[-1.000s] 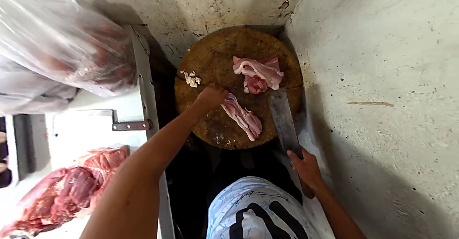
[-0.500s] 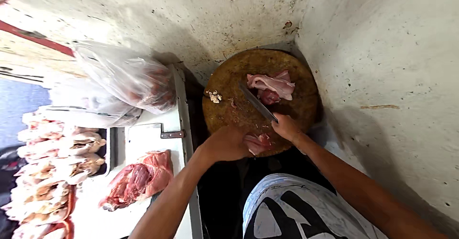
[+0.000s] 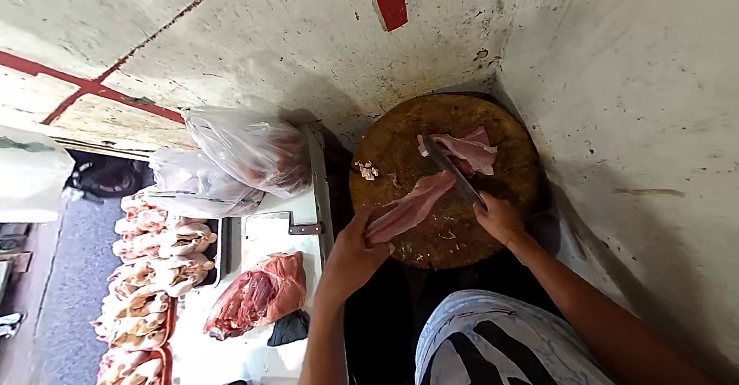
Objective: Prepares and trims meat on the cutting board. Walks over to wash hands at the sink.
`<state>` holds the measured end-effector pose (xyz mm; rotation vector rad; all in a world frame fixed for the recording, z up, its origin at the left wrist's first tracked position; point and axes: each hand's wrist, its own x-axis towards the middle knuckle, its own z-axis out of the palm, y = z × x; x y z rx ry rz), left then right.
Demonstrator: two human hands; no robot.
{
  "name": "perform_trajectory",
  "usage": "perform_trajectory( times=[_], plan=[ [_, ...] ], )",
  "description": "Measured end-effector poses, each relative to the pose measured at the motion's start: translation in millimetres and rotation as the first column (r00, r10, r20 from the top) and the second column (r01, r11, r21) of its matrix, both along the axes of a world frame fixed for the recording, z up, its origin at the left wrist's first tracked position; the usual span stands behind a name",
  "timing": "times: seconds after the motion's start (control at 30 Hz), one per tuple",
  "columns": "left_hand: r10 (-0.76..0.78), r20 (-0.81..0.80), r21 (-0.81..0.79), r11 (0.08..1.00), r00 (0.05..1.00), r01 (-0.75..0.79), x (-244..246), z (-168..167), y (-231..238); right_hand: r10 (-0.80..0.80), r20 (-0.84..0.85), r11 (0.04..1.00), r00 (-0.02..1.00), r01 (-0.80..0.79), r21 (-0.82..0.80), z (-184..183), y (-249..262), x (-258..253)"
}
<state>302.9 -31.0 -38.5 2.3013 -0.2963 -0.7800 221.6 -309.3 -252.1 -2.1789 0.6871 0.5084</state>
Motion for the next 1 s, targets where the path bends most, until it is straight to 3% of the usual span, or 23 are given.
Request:
perform_trajectory(
  times=[0.17, 0.27, 0.53, 0.63, 0.7, 0.8, 0.9, 1.0],
  plan=[
    [0.164, -0.346, -0.092, 0.974, 0.924, -0.207, -16.2, -169.9, 42.6, 0.038, -0.143, 0.994, 0.989, -0.053, -0.1, -1.7, 5.6, 2.1],
    [0.176, -0.409, -0.043, 0.976, 0.895, -0.212, -27.1, -232.3, 62.9, 0.072, -0.208, 0.99, 0.976, -0.095, -0.105, -2.1, 8.7, 8.7],
    [0.17, -0.412, -0.097, 0.969, 0.895, -0.228, -41.3, -259.6, 85.8, 0.008, 0.073, 0.994, 0.997, 0.0, -0.109, 11.3, 23.5, -33.4],
    [0.226, -0.375, -0.121, 0.95, 0.899, -0.289, -45.1, -274.5, 90.0, -0.011, 0.162, 0.978, 0.987, 0.044, -0.205, 0.9, 34.0, -66.1],
    [0.371, -0.33, -0.155, 0.886, 0.868, -0.438, -51.7, -280.3, 89.2, -0.007, 0.178, 0.961, 0.984, 0.056, -0.272, -28.2, 33.1, -85.0],
    [0.628, -0.254, -0.15, 0.725, 0.735, -0.672, -59.8, -285.2, 81.7, -0.016, 0.202, 0.963, 0.979, 0.07, -0.259, -45.7, 27.3, -97.6],
    [0.79, -0.177, -0.12, 0.575, 0.588, -0.809, -48.1, -292.5, 72.9, -0.057, 0.296, 0.98, 0.953, 0.11, -0.168, -28.8, 19.2, -92.0],
    [0.808, -0.302, -0.164, 0.478, 0.505, -0.863, -29.4, -312.1, 77.5, -0.122, 0.505, 0.985, 0.855, 0.168, -0.046, 14.1, 20.2, -87.0]
  ],
)
